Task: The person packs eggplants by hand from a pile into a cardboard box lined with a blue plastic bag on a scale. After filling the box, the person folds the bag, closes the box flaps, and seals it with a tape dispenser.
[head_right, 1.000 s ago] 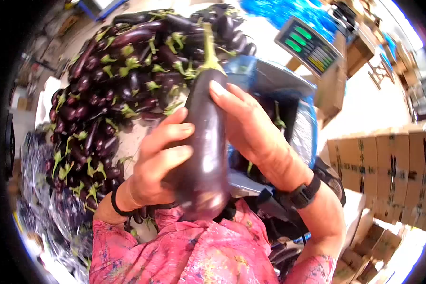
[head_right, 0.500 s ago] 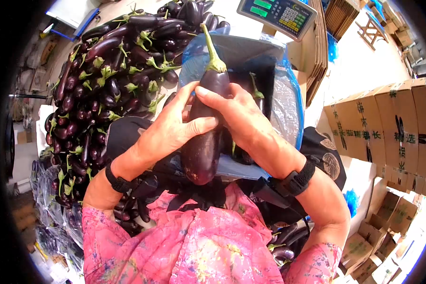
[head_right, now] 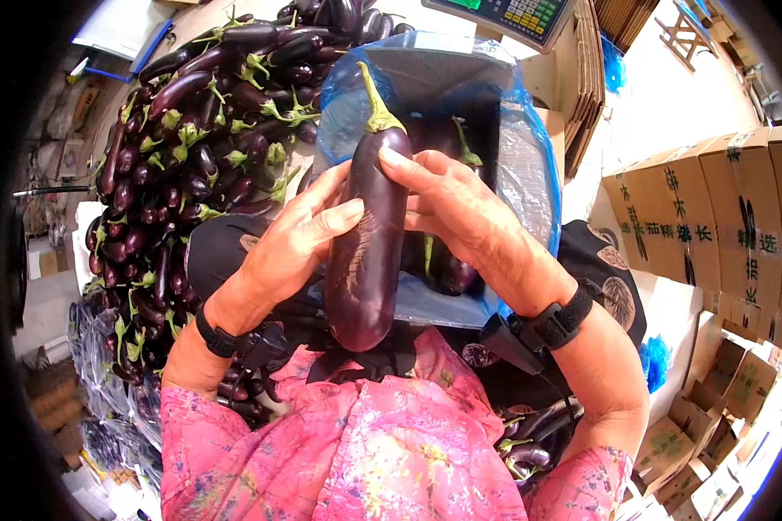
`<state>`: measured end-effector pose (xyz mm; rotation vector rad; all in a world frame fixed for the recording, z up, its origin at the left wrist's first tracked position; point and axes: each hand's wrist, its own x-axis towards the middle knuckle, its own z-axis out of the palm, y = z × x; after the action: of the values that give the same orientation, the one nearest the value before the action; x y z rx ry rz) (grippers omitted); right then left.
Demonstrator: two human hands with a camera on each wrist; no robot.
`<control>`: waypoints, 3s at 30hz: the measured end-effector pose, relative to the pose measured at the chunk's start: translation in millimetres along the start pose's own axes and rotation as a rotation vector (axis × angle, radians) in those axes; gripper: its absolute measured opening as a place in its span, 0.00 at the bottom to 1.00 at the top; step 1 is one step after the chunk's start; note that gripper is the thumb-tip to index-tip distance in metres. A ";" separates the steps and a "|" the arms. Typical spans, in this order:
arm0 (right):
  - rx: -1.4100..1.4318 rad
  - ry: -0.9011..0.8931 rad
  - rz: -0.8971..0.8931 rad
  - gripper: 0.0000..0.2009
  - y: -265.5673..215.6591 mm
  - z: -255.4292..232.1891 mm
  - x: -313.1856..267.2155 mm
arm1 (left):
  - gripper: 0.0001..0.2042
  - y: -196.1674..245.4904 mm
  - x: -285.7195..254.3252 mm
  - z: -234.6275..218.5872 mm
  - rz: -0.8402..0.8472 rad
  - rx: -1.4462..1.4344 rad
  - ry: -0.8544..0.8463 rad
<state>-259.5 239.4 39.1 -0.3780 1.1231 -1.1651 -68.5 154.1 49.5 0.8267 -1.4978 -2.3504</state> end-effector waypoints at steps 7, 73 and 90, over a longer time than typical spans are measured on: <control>-0.130 0.042 -0.043 0.28 -2.0 7.6 -6.4 | 0.36 14.4 -6.5 4.6 0.019 0.091 -0.048; -1.078 -0.128 0.154 0.14 17.3 60.3 28.6 | 0.24 -287.6 -273.6 -180.1 0.415 -1.343 0.765; -1.014 0.093 0.130 0.17 7.2 19.1 14.1 | 0.20 -376.3 -262.8 -273.4 -0.059 0.311 1.532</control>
<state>-240.0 224.6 35.3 -1.0065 1.7448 -0.4189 340.0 241.8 -283.4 2.0083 -0.9915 -0.7836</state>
